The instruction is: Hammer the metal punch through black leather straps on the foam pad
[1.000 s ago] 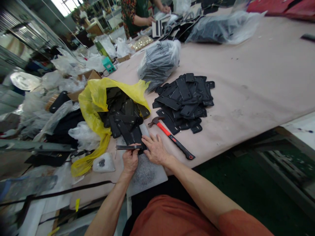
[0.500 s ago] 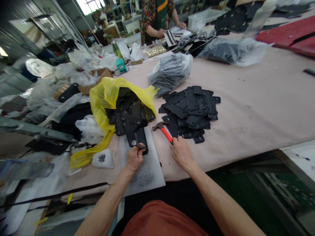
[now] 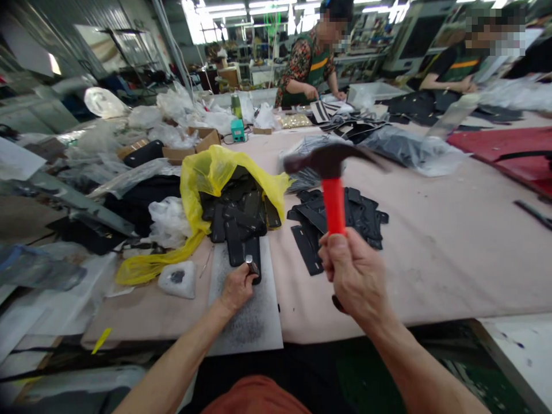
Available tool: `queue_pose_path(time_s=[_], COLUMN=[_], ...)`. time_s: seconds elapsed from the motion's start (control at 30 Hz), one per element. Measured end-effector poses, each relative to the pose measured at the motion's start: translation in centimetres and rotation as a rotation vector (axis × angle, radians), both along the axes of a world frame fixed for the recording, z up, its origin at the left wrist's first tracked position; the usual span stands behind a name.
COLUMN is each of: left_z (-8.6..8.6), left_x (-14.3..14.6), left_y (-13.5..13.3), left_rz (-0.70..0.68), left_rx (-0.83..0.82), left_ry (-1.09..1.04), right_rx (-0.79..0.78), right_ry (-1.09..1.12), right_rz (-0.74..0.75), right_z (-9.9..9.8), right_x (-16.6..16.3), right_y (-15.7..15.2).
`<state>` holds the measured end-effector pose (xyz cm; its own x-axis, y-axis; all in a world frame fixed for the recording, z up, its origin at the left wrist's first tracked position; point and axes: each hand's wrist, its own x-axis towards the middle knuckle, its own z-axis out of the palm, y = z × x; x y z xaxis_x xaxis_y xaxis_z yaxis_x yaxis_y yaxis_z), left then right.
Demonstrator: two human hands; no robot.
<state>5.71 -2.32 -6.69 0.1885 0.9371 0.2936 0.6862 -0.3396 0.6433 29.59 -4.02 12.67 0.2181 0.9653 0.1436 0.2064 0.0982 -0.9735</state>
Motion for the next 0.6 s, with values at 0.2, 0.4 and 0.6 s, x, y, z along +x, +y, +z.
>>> queue_pose_path(time_s=[0.2, 0.4, 0.6], left_z=[0.3, 0.4, 0.3], left_x=[0.1, 0.1, 0.0], left_y=[0.0, 0.1, 0.0], left_rz=[0.002, 0.000, -0.004], left_rx=[0.020, 0.016, 0.007], left_ry=[0.017, -0.009, -0.017], right_rx=[0.347, 0.273, 0.222], right_ry=[-0.788, -0.854, -1.030], right_rz=[0.247, 0.171, 0.409], right_z=[0.6, 0.1, 0.2], right_x=[0.7, 0.9, 1.0], right_y=[-1.5, -1.7, -1.5])
